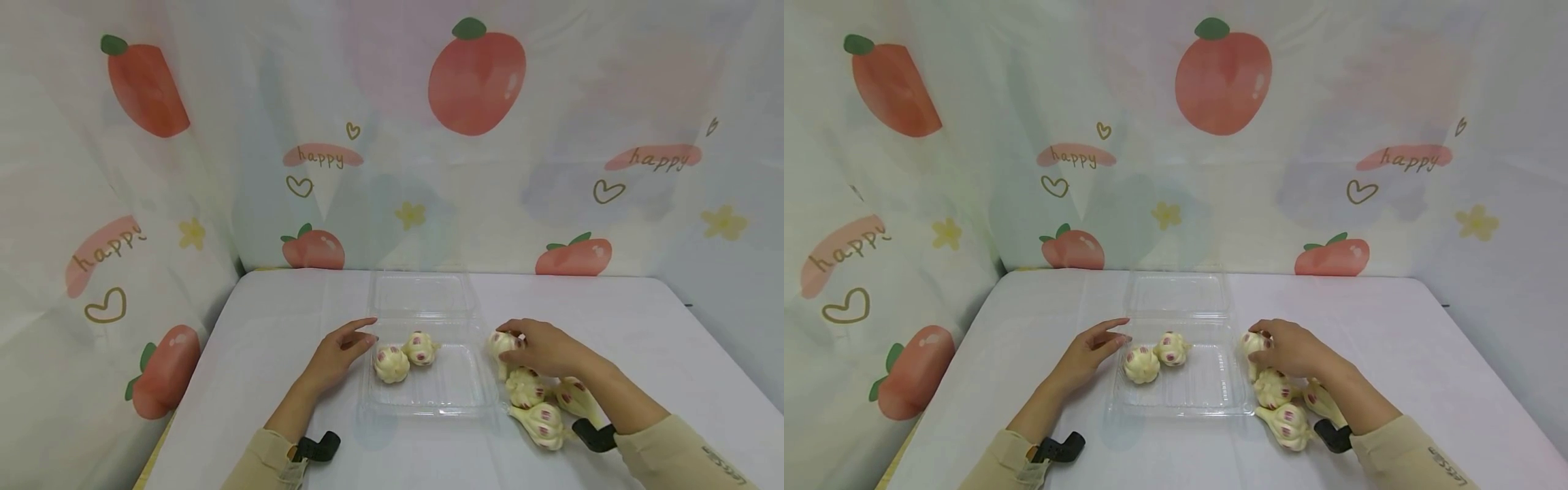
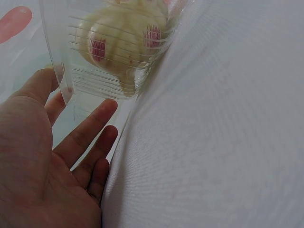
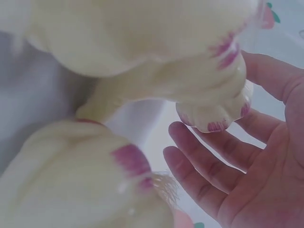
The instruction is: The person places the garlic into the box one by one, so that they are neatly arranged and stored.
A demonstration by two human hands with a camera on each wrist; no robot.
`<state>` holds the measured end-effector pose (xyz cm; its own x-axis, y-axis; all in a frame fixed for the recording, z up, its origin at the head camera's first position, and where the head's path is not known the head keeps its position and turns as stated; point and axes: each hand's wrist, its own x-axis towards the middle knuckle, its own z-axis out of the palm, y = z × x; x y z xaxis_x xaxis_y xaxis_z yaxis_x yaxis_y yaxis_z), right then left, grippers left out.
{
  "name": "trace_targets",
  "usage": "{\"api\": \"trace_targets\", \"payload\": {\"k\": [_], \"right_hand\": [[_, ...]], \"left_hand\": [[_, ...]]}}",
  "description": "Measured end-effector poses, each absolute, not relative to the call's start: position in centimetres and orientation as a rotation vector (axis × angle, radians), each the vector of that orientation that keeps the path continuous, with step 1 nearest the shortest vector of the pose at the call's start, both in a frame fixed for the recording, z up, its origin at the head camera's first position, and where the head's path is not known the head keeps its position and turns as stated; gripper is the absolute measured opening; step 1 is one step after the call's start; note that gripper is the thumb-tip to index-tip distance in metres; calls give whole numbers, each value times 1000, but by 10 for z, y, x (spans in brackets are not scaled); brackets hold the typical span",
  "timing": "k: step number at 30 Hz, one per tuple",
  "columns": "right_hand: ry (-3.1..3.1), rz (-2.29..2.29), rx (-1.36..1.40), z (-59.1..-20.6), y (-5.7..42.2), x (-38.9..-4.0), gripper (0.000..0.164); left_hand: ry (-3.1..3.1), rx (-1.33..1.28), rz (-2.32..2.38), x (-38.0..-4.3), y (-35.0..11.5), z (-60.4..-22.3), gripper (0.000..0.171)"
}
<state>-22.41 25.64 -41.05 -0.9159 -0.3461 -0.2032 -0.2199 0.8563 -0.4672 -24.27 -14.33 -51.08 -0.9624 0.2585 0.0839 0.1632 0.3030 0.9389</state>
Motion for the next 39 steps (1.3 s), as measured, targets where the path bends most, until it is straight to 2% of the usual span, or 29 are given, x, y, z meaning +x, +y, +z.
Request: {"api": "trace_targets", "payload": {"k": [39], "right_hand": [[2859,-629,-487,-371,268,-222,53]], "left_hand": [[2483,389,1739,-242,-144,-508,46]]}}
